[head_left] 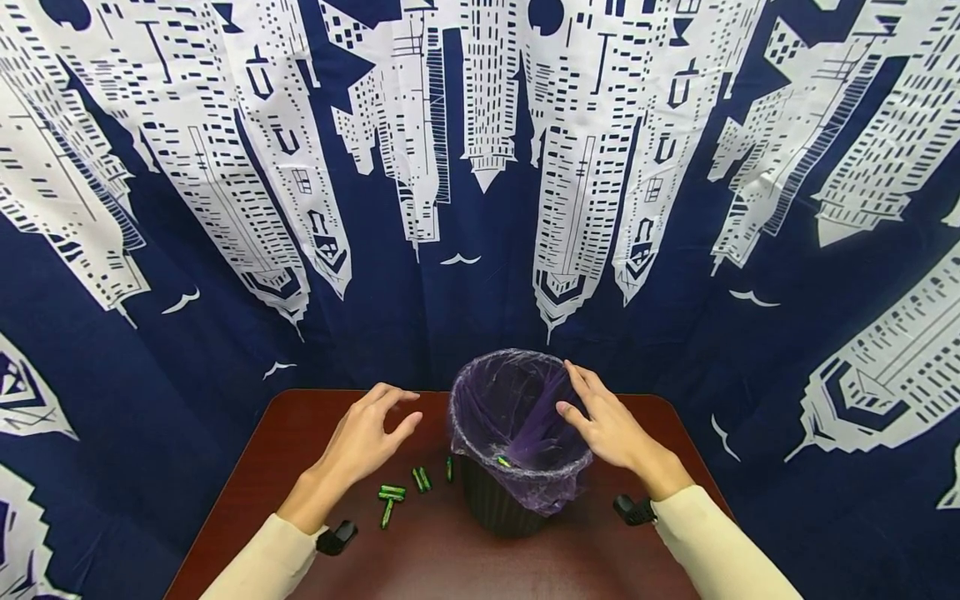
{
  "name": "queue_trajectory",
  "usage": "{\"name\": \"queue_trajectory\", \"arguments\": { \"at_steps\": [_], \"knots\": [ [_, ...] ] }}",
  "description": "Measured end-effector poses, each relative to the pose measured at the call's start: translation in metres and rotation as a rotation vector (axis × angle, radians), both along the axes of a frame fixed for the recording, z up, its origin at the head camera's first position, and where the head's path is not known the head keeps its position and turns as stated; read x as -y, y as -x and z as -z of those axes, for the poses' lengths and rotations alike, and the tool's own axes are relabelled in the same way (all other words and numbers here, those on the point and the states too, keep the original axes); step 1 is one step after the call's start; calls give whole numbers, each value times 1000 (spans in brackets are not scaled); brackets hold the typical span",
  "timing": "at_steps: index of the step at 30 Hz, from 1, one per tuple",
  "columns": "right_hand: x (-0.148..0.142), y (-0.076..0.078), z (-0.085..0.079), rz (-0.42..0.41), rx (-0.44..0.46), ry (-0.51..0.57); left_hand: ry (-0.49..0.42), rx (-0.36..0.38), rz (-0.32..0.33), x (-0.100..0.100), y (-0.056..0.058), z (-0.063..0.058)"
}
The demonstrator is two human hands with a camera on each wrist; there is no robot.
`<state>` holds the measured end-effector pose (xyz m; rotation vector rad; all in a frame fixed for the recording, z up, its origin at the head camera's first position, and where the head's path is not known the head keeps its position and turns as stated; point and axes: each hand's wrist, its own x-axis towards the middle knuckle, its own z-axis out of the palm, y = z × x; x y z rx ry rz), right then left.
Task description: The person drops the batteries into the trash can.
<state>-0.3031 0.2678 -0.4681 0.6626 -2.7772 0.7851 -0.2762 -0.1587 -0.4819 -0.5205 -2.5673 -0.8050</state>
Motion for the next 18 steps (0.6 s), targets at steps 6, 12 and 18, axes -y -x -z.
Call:
{"name": "queue_trajectory", "arguments": {
  "at_steps": [6, 12, 18],
  "knots": [
    [-1, 1, 0, -1, 8, 0, 9, 10, -16, 10, -3, 19],
    [-1, 2, 0, 1, 10, 0, 11, 12, -38, 21, -9, 41],
    [0, 2, 0, 1, 4, 4, 11, 116, -63, 30, -15, 65]
  ]
}}
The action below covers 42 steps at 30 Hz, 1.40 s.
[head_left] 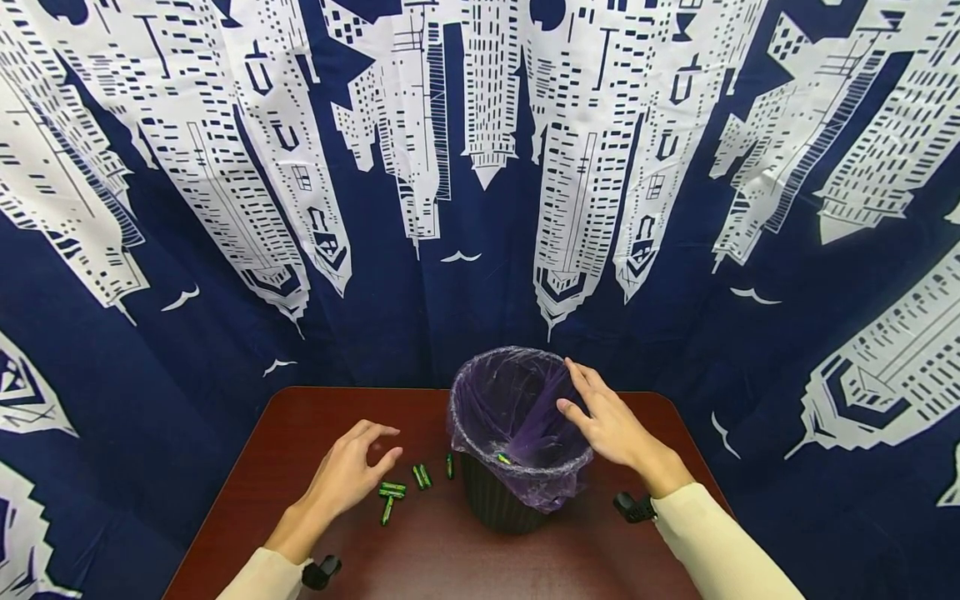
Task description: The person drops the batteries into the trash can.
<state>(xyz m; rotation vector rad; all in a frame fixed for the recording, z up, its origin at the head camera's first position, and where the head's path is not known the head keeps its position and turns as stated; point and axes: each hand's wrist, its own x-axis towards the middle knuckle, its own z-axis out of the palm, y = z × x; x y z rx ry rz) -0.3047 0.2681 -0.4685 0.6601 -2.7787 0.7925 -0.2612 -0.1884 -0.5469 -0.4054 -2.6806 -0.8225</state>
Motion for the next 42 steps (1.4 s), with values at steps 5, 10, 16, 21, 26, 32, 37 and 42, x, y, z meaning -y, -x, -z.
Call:
{"name": "queue_trajectory", "arguments": {
  "at_steps": [5, 10, 16, 21, 26, 32, 37, 42],
  "knots": [
    [0, 0, 0, -1, 0, 4, 6, 75, -25, 3, -5, 18],
    [0, 0, 0, 2, 9, 3, -3, 123, -29, 2, -8, 38],
    [0, 1, -1, 2, 6, 6, 50, 87, -30, -7, -5, 60],
    [0, 1, 0, 6, 1, 7, 97, 57, -49, -16, 3, 73],
    [0, 0, 1, 6, 1, 7, 105, 75, -53, -23, 8, 84],
    [1, 0, 2, 4, 4, 2, 103, 107, -65, -28, 13, 96],
    [0, 1, 2, 6, 0, 0, 116, 122, -94, -33, 17, 101],
    [0, 1, 2, 6, -2, -4, 128, 133, -113, -35, 19, 103]
  ]
}}
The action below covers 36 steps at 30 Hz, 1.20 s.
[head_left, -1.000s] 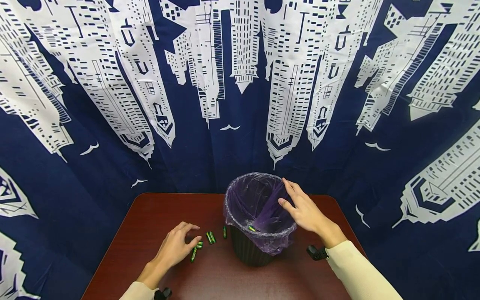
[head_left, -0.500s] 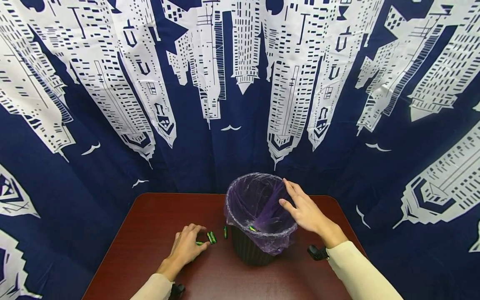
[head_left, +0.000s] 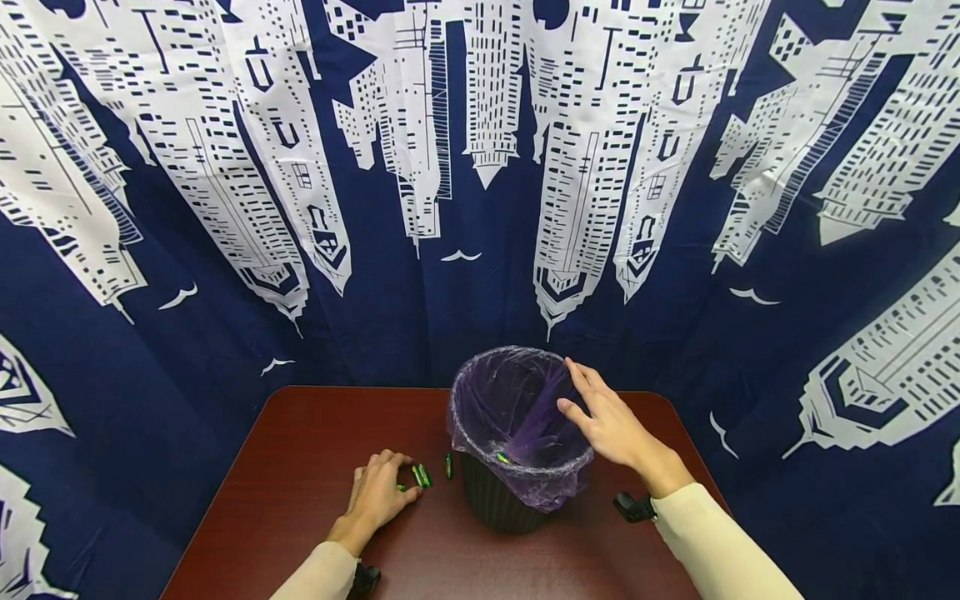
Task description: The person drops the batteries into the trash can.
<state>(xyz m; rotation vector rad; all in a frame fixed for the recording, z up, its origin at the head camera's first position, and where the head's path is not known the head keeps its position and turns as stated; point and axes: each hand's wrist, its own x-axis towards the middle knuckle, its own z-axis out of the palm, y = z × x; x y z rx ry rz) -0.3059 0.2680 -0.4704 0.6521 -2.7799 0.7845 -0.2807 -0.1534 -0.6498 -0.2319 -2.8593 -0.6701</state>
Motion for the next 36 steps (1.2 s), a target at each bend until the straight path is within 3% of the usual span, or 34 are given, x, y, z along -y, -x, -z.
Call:
{"name": "queue_trajectory", "arguments": {
  "at_steps": [22, 36],
  "knots": [
    [0, -1, -1, -10, -9, 5, -15, -42, -14, 2, -1, -1],
    [-1, -2, -2, -7, -3, 3, -64, -71, -20, 10, 0, -24]
  ]
}}
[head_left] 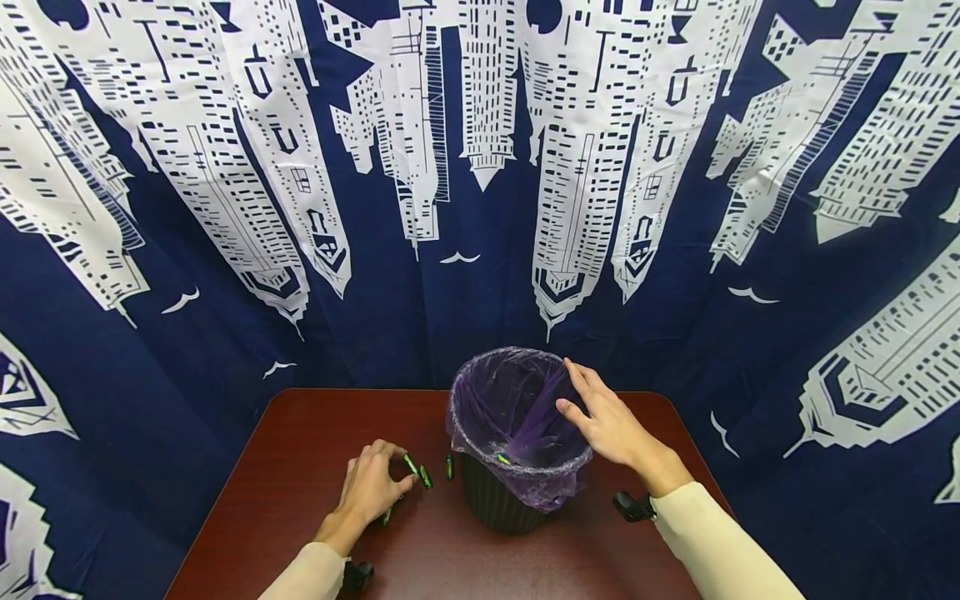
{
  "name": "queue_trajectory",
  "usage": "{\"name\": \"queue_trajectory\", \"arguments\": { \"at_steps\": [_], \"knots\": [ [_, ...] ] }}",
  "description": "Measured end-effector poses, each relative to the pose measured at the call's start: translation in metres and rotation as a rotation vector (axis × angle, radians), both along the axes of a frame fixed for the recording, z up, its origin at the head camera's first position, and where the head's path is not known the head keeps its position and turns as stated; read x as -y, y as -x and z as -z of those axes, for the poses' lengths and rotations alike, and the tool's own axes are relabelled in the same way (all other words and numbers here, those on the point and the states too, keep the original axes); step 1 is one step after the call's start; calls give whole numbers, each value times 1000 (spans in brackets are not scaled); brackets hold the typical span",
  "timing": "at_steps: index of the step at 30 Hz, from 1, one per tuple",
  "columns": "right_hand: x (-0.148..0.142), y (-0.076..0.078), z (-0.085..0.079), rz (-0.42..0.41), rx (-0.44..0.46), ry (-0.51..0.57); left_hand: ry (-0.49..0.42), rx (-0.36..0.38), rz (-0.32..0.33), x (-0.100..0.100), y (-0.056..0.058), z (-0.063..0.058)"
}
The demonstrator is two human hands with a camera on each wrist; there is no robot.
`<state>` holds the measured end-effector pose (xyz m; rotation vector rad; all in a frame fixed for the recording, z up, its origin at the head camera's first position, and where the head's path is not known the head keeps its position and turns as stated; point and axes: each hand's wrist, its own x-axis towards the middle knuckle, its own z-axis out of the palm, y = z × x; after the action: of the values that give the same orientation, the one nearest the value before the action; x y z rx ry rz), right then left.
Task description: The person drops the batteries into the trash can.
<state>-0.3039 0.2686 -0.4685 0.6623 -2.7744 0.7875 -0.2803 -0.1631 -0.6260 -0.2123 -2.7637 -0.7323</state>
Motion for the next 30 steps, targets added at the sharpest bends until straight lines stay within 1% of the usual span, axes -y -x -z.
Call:
{"name": "queue_trajectory", "arguments": {
  "at_steps": [9, 15, 23, 30],
  "knots": [
    [2, -3, 1, -2, -7, 13, -15, -59, 7, 2, -2, -29],
    [2, -2, 0, 0, -16, 19, -26, -125, 30, -1, 1, -49],
    [1, -1, -1, 1, -18, 12, -45, -220, 61, -6, -1, -78],
    [1, -2, 1, 1, -22, 22, -73, -262, 100, -11, -2, -108]
  ]
}}
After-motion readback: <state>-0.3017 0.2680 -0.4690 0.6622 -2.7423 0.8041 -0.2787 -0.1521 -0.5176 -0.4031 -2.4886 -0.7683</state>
